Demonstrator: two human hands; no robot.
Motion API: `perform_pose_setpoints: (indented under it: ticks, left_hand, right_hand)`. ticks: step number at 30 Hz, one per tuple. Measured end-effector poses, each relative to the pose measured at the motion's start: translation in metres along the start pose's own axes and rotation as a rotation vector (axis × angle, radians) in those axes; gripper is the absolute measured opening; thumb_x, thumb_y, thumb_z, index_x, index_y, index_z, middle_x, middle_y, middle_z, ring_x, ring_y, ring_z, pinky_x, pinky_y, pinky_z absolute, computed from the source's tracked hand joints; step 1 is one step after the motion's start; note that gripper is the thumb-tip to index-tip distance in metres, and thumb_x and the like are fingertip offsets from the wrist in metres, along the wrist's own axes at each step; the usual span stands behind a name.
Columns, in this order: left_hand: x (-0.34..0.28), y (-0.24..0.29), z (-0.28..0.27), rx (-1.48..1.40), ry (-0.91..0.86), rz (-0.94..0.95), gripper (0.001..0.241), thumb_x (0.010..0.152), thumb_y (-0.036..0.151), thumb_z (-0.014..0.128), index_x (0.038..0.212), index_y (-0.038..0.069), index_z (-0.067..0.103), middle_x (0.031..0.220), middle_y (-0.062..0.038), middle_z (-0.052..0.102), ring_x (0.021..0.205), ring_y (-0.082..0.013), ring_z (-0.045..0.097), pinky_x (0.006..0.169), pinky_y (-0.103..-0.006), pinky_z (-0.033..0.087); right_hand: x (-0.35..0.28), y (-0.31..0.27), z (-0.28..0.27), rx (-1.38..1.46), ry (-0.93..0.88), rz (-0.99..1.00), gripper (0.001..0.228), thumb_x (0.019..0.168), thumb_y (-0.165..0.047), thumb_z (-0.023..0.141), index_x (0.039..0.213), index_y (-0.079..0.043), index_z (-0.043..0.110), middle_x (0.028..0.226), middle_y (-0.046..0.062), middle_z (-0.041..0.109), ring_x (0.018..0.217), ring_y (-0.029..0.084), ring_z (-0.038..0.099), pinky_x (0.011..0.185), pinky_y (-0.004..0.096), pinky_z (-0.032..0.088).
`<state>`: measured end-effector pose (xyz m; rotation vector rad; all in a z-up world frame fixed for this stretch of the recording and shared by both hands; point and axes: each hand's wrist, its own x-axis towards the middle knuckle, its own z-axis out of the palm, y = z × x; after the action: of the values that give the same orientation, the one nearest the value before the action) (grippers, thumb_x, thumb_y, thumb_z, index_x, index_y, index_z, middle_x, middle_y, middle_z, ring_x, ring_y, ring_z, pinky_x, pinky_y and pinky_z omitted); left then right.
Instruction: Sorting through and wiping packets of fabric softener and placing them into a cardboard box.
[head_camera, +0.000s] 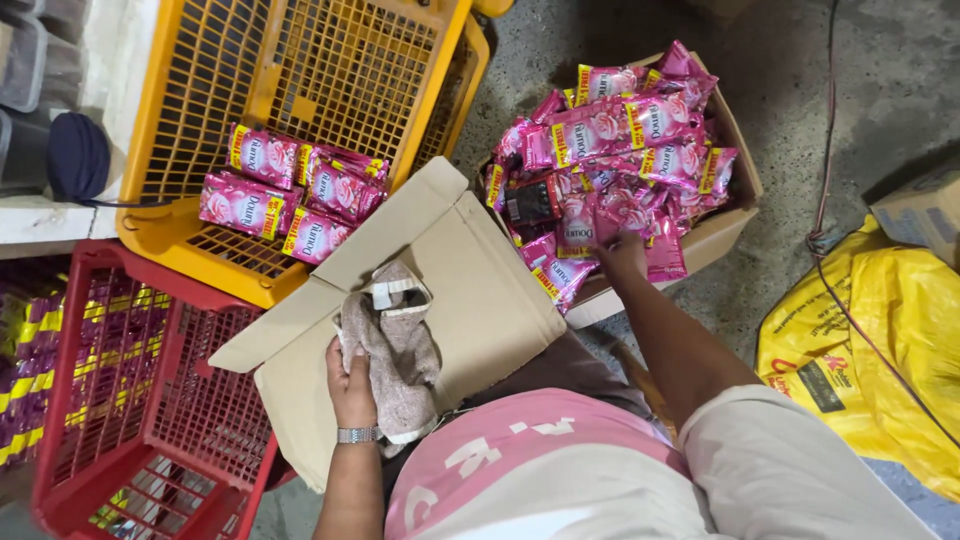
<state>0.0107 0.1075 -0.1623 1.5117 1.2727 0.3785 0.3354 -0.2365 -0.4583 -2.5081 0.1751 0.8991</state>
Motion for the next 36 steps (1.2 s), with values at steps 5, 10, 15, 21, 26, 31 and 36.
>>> perform_pose_setpoints:
  ticks: [5,10,15,21,26,31,36]
  left_hand:
    - [0.0,-0.002,0.0,-0.023,0.003,-0.008,0.038,0.102,0.011,0.056,0.139,0.013,0.055,0.115,-0.006,0.06,0.104,-0.0151,0.056,0.1,-0.0368,0.05]
    - [0.001,0.0,0.002,0.001,-0.006,0.006,0.037,0.102,0.011,0.056,0.139,0.012,0.055,0.116,-0.008,0.059,0.105,-0.0161,0.056,0.101,-0.038,0.05]
    - [0.001,-0.002,0.001,-0.001,-0.011,-0.003,0.036,0.103,0.011,0.054,0.139,0.012,0.055,0.117,-0.008,0.059,0.105,-0.016,0.056,0.101,-0.0385,0.05]
    - [0.002,-0.001,0.003,-0.015,-0.002,-0.018,0.039,0.102,0.01,0.056,0.14,0.013,0.054,0.116,-0.006,0.058,0.102,-0.0148,0.057,0.098,-0.0362,0.051]
    - [0.002,0.0,0.005,-0.035,-0.004,-0.022,0.037,0.103,0.011,0.056,0.14,0.013,0.054,0.116,-0.007,0.059,0.103,-0.015,0.057,0.099,-0.0367,0.051]
    - [0.003,-0.004,0.006,-0.069,-0.009,-0.004,0.036,0.104,0.011,0.055,0.14,0.012,0.054,0.115,-0.006,0.058,0.103,-0.0138,0.057,0.099,-0.0356,0.052]
    - [0.0,-0.003,0.005,-0.075,-0.007,0.015,0.036,0.104,0.012,0.055,0.14,0.011,0.054,0.115,-0.006,0.058,0.103,-0.0143,0.057,0.099,-0.0363,0.052]
  right_hand:
    - [0.005,0.023,-0.019,0.273,0.223,0.002,0.024,0.08,-0.028,0.08,0.099,-0.013,0.076,0.094,0.013,0.074,0.097,0.033,0.073,0.079,0.043,0.057]
    - [0.018,0.03,-0.028,0.197,0.257,0.152,0.022,0.078,-0.036,0.08,0.098,-0.027,0.077,0.091,-0.002,0.074,0.093,0.023,0.073,0.075,0.041,0.059]
    - [-0.006,0.013,-0.083,-0.032,0.399,0.439,0.039,0.084,-0.033,0.08,0.116,-0.02,0.063,0.13,0.006,0.044,0.123,0.036,0.045,0.085,0.06,0.056]
    - [0.024,0.114,-0.053,0.175,0.349,0.419,0.043,0.076,-0.036,0.087,0.11,-0.022,0.065,0.112,0.006,0.065,0.108,0.03,0.068,0.08,0.044,0.061]
    - [-0.006,0.089,-0.077,0.639,0.112,0.26,0.03,0.078,-0.011,0.083,0.101,0.001,0.069,0.067,0.015,0.066,0.046,0.02,0.064,0.035,0.026,0.047]
    - [-0.013,0.078,-0.079,0.557,0.198,0.295,0.044,0.074,-0.006,0.083,0.114,-0.012,0.065,0.066,0.014,0.066,0.046,0.022,0.064,0.04,0.026,0.049]
    - [0.01,0.11,-0.052,0.402,0.148,0.356,0.028,0.07,-0.024,0.089,0.092,-0.013,0.075,0.052,0.011,0.061,0.038,0.022,0.059,0.037,0.031,0.048]
